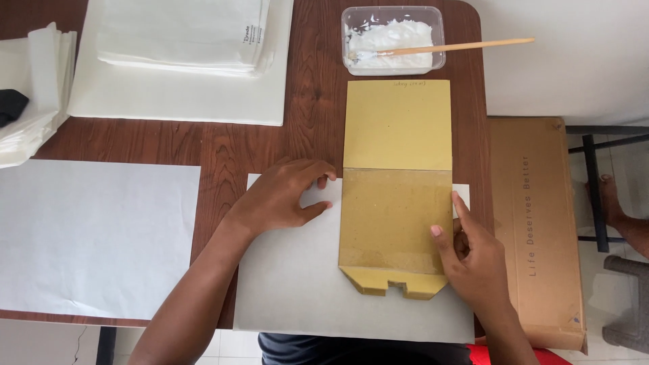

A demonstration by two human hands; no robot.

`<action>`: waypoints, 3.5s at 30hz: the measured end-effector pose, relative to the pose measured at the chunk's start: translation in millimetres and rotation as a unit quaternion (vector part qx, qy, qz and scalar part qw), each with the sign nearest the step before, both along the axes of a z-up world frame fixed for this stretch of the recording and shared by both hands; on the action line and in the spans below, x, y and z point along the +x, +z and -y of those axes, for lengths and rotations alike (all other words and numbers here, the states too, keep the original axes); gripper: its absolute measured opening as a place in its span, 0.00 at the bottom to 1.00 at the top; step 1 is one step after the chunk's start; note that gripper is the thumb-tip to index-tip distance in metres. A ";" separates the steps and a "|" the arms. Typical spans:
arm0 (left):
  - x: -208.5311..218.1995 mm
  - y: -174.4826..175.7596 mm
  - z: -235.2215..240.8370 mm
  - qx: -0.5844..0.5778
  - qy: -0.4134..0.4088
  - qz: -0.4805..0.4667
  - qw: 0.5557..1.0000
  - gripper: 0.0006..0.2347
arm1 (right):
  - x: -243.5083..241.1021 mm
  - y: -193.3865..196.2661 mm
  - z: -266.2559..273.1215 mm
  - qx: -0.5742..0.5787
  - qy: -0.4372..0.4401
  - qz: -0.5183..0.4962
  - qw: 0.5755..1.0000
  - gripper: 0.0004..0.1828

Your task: The person aligns a white sheet of paper onto a yellow cardboard template on a wooden table. They smooth the paper down with their hands, then use a wooden stick to apply a white adhesive from a plastic container onto the paper's edge. Finally, they fold the paper over the edge of the cardboard and press it down to secure it.

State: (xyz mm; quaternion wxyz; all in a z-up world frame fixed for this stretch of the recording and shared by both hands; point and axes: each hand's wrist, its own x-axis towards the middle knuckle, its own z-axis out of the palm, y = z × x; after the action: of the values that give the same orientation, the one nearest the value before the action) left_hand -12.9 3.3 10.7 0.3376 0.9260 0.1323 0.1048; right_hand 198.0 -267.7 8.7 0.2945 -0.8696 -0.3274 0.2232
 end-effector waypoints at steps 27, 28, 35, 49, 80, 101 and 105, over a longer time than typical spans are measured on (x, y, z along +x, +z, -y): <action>20.8 -0.5 40.0 0.199 -0.098 0.098 0.970 0.27 | 0.8 -11.7 61.5 -0.010 0.132 0.396 0.909 0.23; 20.5 -1.5 39.8 0.188 -0.101 0.098 0.972 0.27 | 3.1 -8.5 61.6 -0.026 0.145 0.394 0.907 0.23; 24.0 3.5 40.9 0.102 -0.061 0.034 0.992 0.33 | 15.2 -17.5 53.9 -0.006 0.104 0.310 0.945 0.16; 28.9 -9.3 32.2 -0.006 0.026 0.063 0.998 0.21 | 5.3 -14.6 26.4 0.054 0.182 0.180 0.965 0.23; 29.4 -14.2 37.7 0.046 0.030 0.026 0.998 0.32 | 5.5 -11.8 24.4 0.077 0.146 0.146 0.976 0.13; 28.7 -13.3 36.9 0.054 0.016 0.018 0.998 0.34 | 6.4 -11.9 24.1 0.065 0.163 0.151 0.973 0.16; 29.4 -12.1 37.5 0.050 0.020 0.014 0.998 0.36 | 6.4 -14.6 25.3 0.060 0.168 0.161 0.971 0.17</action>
State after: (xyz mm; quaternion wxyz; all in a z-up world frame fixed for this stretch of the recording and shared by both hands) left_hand 16.5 -34.2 -1.5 0.2901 0.9375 0.1405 0.1310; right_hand 204.4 -293.0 -5.8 0.2482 -0.8071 -0.5249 0.1066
